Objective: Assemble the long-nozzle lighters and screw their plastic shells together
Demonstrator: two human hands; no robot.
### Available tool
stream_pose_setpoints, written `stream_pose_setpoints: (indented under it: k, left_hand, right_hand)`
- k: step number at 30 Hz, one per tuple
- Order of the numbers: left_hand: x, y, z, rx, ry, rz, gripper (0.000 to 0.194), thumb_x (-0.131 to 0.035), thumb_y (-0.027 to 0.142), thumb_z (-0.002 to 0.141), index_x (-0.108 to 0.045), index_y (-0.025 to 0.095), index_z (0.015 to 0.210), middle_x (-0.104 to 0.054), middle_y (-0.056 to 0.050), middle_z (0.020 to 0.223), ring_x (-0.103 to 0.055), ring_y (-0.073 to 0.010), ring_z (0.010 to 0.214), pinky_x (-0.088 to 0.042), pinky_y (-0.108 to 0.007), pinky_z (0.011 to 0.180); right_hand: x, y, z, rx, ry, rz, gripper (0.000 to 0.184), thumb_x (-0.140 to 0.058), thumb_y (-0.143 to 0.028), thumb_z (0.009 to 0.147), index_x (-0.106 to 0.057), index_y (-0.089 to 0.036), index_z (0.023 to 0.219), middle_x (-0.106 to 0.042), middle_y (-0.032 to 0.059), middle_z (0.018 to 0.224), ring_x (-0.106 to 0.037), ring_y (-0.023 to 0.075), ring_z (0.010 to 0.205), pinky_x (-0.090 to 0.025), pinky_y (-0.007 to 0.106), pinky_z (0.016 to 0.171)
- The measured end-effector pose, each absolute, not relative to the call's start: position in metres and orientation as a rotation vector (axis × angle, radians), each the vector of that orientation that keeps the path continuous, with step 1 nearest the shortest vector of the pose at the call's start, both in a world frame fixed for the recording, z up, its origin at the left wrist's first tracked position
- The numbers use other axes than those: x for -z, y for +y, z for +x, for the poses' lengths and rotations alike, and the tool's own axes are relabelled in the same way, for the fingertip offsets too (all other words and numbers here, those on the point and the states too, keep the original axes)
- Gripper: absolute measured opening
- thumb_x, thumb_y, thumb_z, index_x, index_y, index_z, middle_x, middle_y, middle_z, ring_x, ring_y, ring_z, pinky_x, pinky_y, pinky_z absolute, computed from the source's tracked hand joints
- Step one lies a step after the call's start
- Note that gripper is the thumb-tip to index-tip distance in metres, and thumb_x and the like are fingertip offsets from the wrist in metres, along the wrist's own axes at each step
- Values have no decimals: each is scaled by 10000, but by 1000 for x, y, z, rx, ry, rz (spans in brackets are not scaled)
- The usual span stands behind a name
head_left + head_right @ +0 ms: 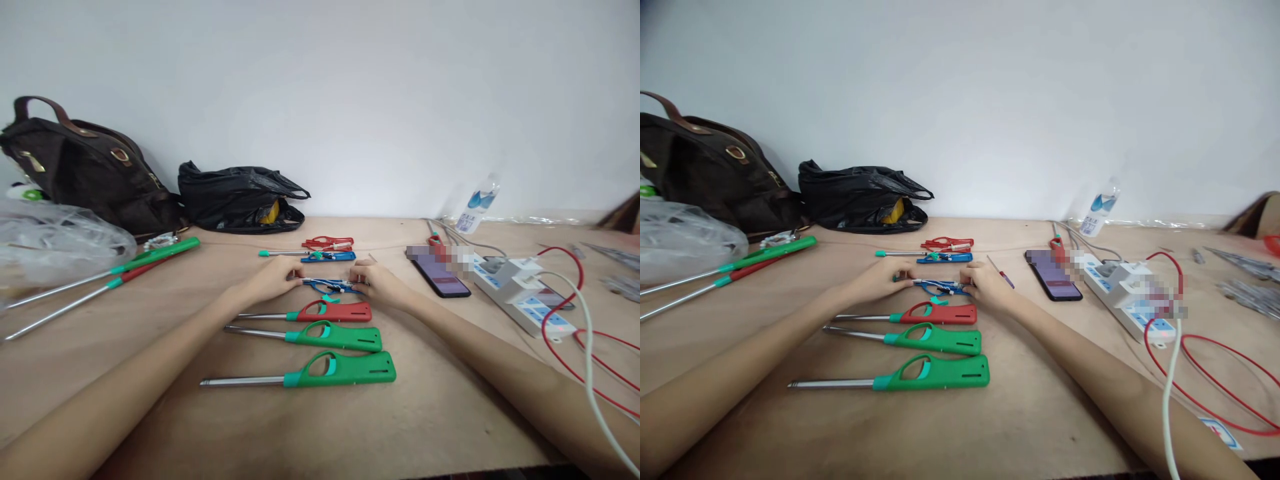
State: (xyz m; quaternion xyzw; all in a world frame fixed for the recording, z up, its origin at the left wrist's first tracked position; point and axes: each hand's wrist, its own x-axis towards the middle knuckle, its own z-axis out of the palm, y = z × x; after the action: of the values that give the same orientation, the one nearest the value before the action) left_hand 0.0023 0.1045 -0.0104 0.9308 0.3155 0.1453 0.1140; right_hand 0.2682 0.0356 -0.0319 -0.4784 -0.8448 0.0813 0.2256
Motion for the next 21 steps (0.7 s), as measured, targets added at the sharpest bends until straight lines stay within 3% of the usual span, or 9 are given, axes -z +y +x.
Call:
stream_pose_setpoints:
  k: [10,17,21]
  left_hand:
    - [7,96,7,-238,858,2990,132,-509,136,873,-633,162,834,-627,-66,910,-595,-212,832,-419,-274,710]
    - [16,90,10,-43,874,3318,192,-507,54,872,-635,132,991,-625,-104,1040,-624,-225,935,-479,-298,771]
    - [14,88,10,-99,841,3322,201,-479,76,891,-649,137,978,-633,-102,1032,-630,-210,921,-485,-293,776]
  right_hand:
    - [31,34,266,-218,-2325,-1340,143,-585,-60,794,-532,-178,732,-539,49,838,-505,190,833,-392,281,744]
    - [31,34,267,-210,-2348,-1343,123,-583,-75,810,-537,-174,753,-530,55,867,-506,192,843,-395,288,753]
    - [31,34,267,-215,-2339,-1345,138,-592,-58,792,-534,-176,751,-530,51,862,-508,190,840,-393,282,743]
